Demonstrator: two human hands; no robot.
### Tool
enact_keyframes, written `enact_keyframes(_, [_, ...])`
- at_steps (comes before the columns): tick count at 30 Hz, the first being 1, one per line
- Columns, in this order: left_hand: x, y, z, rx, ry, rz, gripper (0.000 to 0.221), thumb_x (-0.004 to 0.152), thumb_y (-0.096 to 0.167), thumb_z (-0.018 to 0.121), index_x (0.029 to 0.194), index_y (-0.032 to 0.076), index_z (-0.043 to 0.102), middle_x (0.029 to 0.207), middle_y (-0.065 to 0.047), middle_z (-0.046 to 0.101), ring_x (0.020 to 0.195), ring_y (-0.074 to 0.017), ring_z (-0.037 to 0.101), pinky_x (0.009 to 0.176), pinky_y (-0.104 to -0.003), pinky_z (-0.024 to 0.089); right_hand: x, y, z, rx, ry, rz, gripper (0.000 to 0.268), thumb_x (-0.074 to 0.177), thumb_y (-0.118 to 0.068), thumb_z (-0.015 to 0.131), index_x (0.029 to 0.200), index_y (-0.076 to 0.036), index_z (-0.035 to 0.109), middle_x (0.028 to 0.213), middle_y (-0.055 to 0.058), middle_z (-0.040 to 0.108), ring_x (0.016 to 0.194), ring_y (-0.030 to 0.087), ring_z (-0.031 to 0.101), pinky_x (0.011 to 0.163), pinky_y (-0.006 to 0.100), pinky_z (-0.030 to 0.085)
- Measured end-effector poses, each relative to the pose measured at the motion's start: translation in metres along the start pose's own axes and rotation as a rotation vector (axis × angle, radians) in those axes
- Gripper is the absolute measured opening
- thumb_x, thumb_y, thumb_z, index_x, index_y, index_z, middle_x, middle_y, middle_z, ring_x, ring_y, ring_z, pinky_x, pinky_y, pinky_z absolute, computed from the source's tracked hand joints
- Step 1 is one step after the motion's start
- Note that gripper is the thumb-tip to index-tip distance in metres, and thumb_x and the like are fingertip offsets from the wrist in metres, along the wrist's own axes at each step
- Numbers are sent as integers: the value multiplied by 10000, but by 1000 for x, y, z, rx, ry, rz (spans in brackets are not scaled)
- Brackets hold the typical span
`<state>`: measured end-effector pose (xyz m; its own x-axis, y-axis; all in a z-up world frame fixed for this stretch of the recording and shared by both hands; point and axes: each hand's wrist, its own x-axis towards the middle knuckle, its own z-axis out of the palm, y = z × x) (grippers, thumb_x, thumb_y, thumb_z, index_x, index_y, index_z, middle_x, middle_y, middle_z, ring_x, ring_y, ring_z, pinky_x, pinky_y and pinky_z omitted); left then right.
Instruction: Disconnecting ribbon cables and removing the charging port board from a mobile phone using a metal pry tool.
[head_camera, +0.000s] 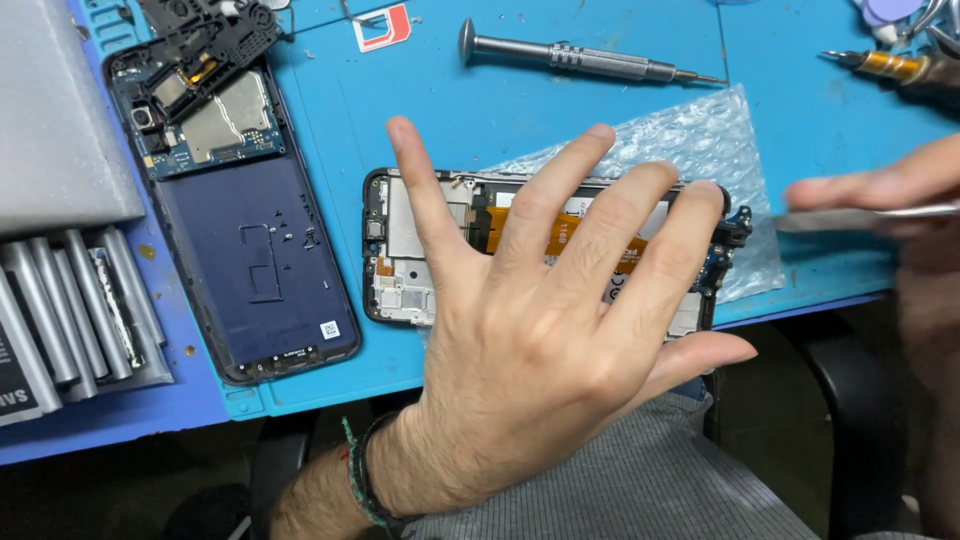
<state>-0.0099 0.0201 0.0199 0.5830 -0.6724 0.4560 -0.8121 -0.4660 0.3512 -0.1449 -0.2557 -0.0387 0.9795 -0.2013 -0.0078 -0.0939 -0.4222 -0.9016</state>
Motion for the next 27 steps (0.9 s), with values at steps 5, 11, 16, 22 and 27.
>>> enact_keyframes(5, [-1,-1,0,1,-2,9,848,829,790,995,1307,130,761,1283,-48,729,1326,-349,697,1082,-989,171,11,-42,8,-254,4,100,512,1154,-421,432,1381,-1,619,1329,180,596,1244,346,678,1081,452,571])
enact_keyframes(11, [-1,0,-2,-5,-21,27,855,848,744,1024,1351,111,745,1314,-65,725,1358,-362,672,1083,-987,150,34,-100,34,-521,3,267,293,1110,-150,628,1346,-62,780,1118,123,629,692,204,442,620,324,300])
enact_keyframes(16, [-3,0,-4,21,-19,28,863,826,757,1027,1354,135,745,1318,-43,719,1373,-344,659,1083,-984,163,37,-102,39,-440,-25,92,161,1023,-59,781,1184,-53,785,917,68,617,395,86,268,486,233,214])
enact_keyframes(22, [-7,1,-4,181,-51,7,1345,725,1083,1109,1569,192,559,1374,76,768,1443,-249,711,1095,-982,209,23,-91,34,-380,91,351,215,1076,-160,704,1240,-23,681,1146,100,642,626,178,555,566,272,364])
enact_keyframes(27, [-11,1,-2,160,-3,5,1245,798,1058,1120,1541,217,580,1415,47,799,1473,-297,672,1074,-984,149,13,-49,15,-407,83,138,268,1284,-61,504,1433,156,555,1337,272,587,1164,354,678,1063,425,526])
